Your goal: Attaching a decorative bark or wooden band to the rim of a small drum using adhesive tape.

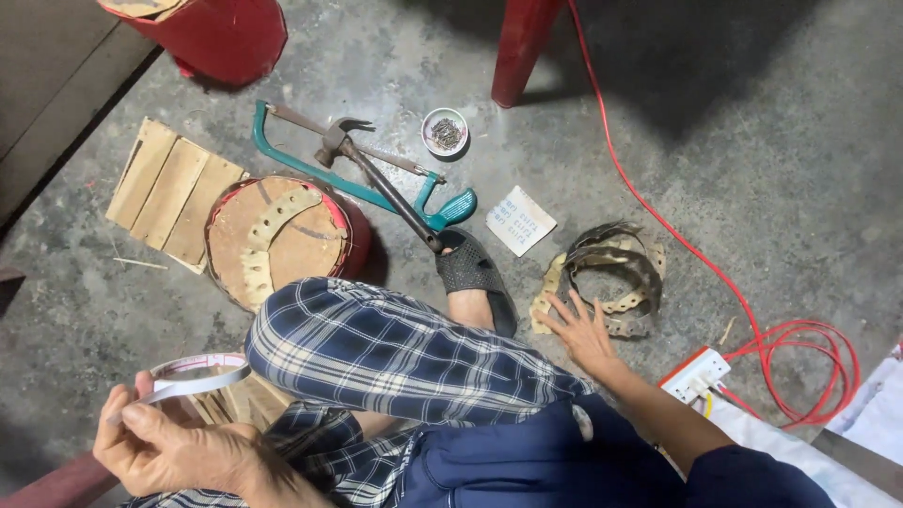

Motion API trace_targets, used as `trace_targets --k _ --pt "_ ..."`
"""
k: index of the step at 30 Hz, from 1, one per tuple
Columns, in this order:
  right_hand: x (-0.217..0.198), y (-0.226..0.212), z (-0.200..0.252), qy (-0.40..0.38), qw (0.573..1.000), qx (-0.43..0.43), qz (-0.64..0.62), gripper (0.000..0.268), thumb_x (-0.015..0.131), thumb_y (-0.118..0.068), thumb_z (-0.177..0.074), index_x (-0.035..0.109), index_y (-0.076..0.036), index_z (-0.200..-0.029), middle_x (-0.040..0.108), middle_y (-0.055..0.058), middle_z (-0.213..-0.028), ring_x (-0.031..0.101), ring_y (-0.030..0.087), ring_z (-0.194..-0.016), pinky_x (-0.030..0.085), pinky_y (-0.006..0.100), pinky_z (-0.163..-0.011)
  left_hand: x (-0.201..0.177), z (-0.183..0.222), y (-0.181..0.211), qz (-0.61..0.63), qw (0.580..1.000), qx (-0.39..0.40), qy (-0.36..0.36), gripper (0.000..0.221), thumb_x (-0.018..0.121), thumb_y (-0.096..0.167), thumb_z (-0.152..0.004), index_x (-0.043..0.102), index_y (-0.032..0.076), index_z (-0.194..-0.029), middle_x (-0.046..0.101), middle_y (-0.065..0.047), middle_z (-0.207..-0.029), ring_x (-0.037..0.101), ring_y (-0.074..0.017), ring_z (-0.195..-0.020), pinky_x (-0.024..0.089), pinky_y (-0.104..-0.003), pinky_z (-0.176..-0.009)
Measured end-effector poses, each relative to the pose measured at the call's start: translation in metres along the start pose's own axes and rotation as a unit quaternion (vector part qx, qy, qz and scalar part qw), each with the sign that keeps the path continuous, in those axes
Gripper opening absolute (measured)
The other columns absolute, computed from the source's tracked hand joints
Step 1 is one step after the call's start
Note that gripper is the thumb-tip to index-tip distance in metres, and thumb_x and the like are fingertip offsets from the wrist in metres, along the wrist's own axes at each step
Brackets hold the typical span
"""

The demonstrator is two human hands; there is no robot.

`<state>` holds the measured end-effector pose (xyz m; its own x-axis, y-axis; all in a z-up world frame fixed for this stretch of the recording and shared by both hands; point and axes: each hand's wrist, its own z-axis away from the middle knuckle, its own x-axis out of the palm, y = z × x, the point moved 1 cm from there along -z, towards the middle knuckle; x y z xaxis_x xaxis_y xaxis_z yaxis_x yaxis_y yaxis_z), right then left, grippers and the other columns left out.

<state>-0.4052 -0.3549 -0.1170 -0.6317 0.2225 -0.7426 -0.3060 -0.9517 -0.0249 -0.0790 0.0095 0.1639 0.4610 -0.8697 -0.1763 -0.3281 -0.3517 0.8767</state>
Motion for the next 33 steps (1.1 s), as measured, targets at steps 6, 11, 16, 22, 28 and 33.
trace_targets --k 6,11,16,22,28,33 --pt "-0.014 0.061 -0.032 0.218 0.968 0.056 -0.114 0.08 0.049 0.012 -0.084 0.052 -0.037 -0.146 0.03 0.006 -0.167 0.028 0.036 -0.151 0.023 0.059 -0.124 0.0 0.002 -0.003 0.02 1.0 -0.016 -0.003 0.007 0.05 0.0 -0.114 0.055 0.004 -0.115 0.06 -0.014 -0.124 0.063 -0.0239 -0.113 0.06 -0.038 -0.109" --pt "-0.026 0.097 -0.041 0.266 0.955 0.036 -0.13 0.061 0.059 -0.001 -0.088 0.057 -0.03 -0.141 0.041 0.006 -0.159 0.045 0.033 -0.144 0.058 0.041 -0.099 0.002 0.002 -0.002 0.01 1.0 -0.024 0.003 0.007 0.051 0.001 -0.113 0.056 0.005 -0.115 0.06 -0.014 -0.124 0.063 -0.0245 -0.114 0.061 -0.038 -0.108" --pt "-0.033 0.074 -0.019 0.386 0.911 0.006 -0.142 0.061 0.063 0.005 -0.082 0.06 -0.02 -0.137 0.044 0.011 -0.157 0.061 0.026 -0.099 0.059 0.041 -0.087 0.0 0.0 -0.007 0.01 1.0 -0.025 0.003 0.006 0.05 0.002 -0.113 0.055 0.005 -0.114 0.06 -0.013 -0.122 0.062 -0.023 -0.113 0.06 -0.037 -0.109" --pt "0.008 0.093 -0.009 0.271 0.933 0.215 -0.099 0.101 0.079 -0.028 -0.076 0.029 -0.026 -0.164 0.054 0.01 -0.146 0.047 0.03 -0.14 0.023 0.072 -0.113 0.003 0.002 -0.008 0.014 0.999 -0.031 -0.011 0.008 0.048 0.002 -0.113 0.056 0.002 -0.115 0.06 -0.016 -0.12 0.064 -0.0233 -0.112 0.063 -0.038 -0.108" --pt "-0.024 0.129 -0.002 0.441 0.867 0.221 -0.077 0.076 0.068 0.002 -0.09 0.049 -0.019 -0.161 0.078 0.009 -0.096 0.065 0.019 -0.063 0.055 0.037 -0.07 0.006 0.003 -0.002 0.005 0.999 -0.033 -0.028 0.01 0.046 0.005 -0.115 0.053 0.001 -0.12 0.058 -0.018 -0.123 0.063 -0.0252 -0.115 0.06 -0.037 -0.11" --pt "-0.032 0.133 0.006 0.404 0.869 0.266 -0.098 0.078 0.064 -0.008 -0.087 0.045 -0.024 -0.161 0.044 0.015 -0.112 0.039 0.041 -0.097 0.034 0.059 -0.078 0.007 0.004 0.0 0.011 0.998 -0.056 -0.028 0.01 0.046 0.007 -0.115 0.054 0.002 -0.119 0.059 -0.016 -0.123 0.064 -0.0232 -0.116 0.061 -0.035 -0.11"
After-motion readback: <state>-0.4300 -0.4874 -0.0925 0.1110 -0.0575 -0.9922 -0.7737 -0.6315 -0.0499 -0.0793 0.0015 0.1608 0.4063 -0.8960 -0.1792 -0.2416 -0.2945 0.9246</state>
